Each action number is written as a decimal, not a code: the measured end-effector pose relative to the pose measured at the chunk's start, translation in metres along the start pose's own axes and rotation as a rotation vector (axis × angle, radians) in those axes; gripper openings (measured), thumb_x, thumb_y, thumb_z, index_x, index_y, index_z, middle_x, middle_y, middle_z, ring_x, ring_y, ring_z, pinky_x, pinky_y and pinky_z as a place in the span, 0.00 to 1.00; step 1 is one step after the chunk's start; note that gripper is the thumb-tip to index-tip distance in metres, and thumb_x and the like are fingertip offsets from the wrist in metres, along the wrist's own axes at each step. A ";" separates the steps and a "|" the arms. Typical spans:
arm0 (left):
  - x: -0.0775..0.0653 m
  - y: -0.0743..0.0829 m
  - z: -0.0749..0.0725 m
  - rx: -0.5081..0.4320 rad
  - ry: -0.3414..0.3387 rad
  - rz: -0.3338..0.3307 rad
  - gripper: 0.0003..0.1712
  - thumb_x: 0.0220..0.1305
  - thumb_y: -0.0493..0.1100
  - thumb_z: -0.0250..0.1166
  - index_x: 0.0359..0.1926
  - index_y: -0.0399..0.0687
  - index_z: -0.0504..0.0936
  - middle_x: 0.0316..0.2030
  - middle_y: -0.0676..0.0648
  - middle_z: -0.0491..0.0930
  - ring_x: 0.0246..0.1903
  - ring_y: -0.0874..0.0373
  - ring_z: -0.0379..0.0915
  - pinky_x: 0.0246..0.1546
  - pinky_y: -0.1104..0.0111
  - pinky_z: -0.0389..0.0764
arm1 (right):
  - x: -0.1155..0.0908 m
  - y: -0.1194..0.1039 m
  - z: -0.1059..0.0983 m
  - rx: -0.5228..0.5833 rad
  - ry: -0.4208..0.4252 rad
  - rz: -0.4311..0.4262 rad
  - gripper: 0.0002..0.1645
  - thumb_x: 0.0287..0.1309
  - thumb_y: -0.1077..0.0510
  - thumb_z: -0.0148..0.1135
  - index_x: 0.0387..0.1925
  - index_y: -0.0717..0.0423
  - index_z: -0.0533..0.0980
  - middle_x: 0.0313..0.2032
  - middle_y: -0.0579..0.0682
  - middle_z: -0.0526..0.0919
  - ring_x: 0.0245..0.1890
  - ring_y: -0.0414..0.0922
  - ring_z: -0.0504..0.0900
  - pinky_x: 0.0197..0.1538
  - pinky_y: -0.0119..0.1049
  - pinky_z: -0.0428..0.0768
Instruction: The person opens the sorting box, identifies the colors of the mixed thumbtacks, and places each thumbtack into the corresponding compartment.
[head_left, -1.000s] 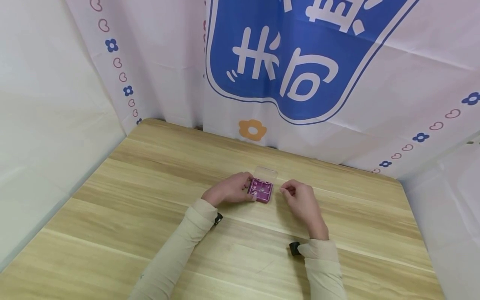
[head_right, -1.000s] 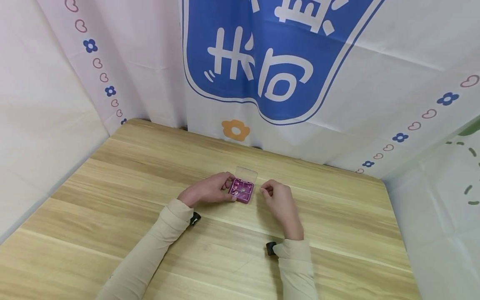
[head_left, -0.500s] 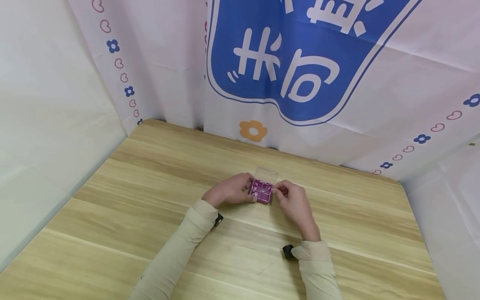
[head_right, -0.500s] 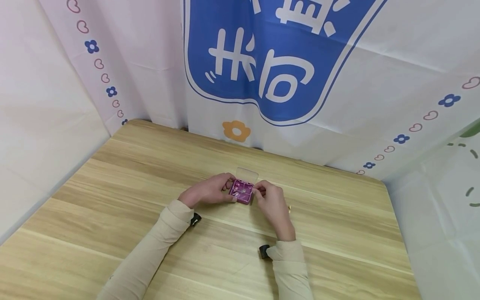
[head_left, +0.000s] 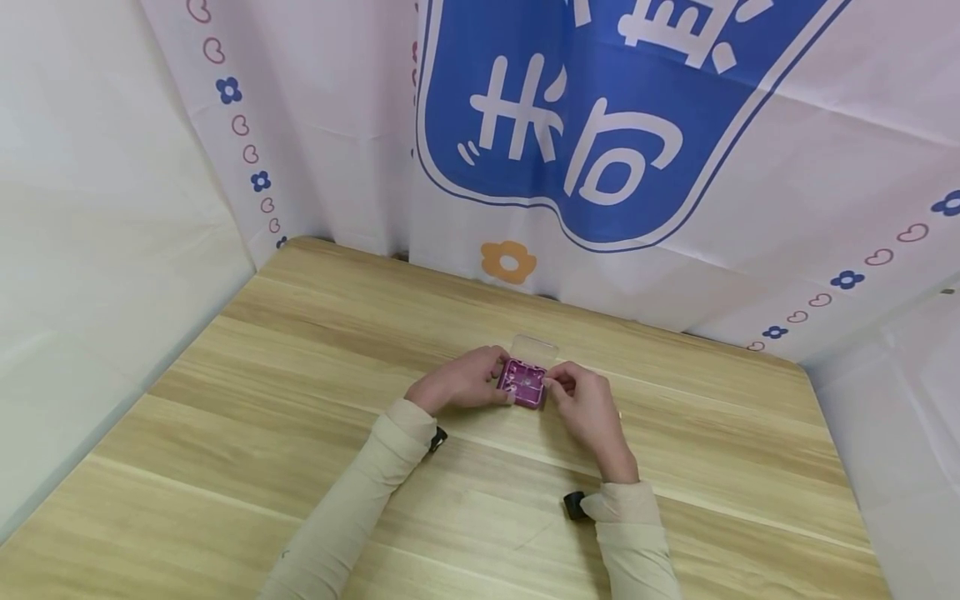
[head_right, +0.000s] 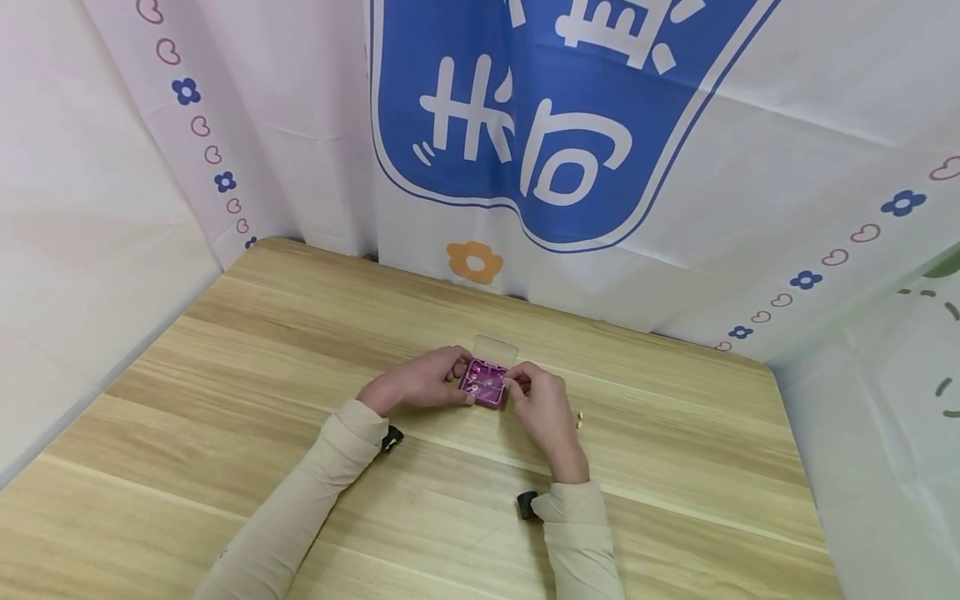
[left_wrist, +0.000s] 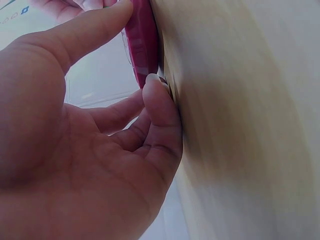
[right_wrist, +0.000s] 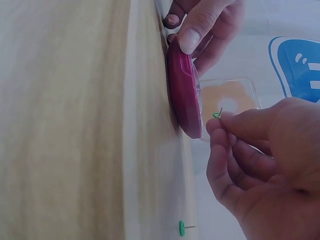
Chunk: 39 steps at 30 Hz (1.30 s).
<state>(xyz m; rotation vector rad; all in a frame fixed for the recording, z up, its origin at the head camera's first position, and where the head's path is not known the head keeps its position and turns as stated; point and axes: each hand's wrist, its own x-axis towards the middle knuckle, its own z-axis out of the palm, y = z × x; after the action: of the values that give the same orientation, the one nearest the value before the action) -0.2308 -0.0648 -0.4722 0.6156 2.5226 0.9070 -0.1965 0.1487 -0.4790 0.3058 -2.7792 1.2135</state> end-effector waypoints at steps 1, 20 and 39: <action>0.000 0.000 0.000 0.000 -0.001 -0.002 0.40 0.55 0.51 0.69 0.62 0.38 0.63 0.52 0.40 0.75 0.48 0.53 0.71 0.53 0.59 0.74 | 0.000 0.000 0.000 0.001 0.000 -0.003 0.02 0.56 0.61 0.65 0.33 0.55 0.81 0.28 0.48 0.83 0.28 0.41 0.78 0.34 0.41 0.82; 0.000 -0.001 0.002 -0.009 0.005 -0.003 0.39 0.56 0.50 0.69 0.63 0.38 0.63 0.52 0.41 0.74 0.49 0.53 0.70 0.53 0.59 0.74 | -0.003 -0.001 -0.005 -0.021 -0.006 -0.002 0.03 0.57 0.62 0.64 0.34 0.56 0.81 0.29 0.51 0.84 0.28 0.42 0.78 0.33 0.41 0.81; 0.001 -0.002 0.001 -0.004 -0.001 -0.004 0.41 0.56 0.51 0.69 0.63 0.38 0.62 0.53 0.41 0.74 0.49 0.54 0.70 0.53 0.60 0.73 | -0.004 0.003 -0.038 -0.093 -0.055 -0.012 0.03 0.59 0.62 0.62 0.34 0.57 0.80 0.29 0.50 0.83 0.29 0.43 0.78 0.35 0.42 0.82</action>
<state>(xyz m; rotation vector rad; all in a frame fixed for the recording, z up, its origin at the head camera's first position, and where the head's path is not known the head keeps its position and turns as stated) -0.2319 -0.0647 -0.4741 0.6096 2.5195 0.9103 -0.1935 0.1791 -0.4561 0.3527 -2.8647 1.0857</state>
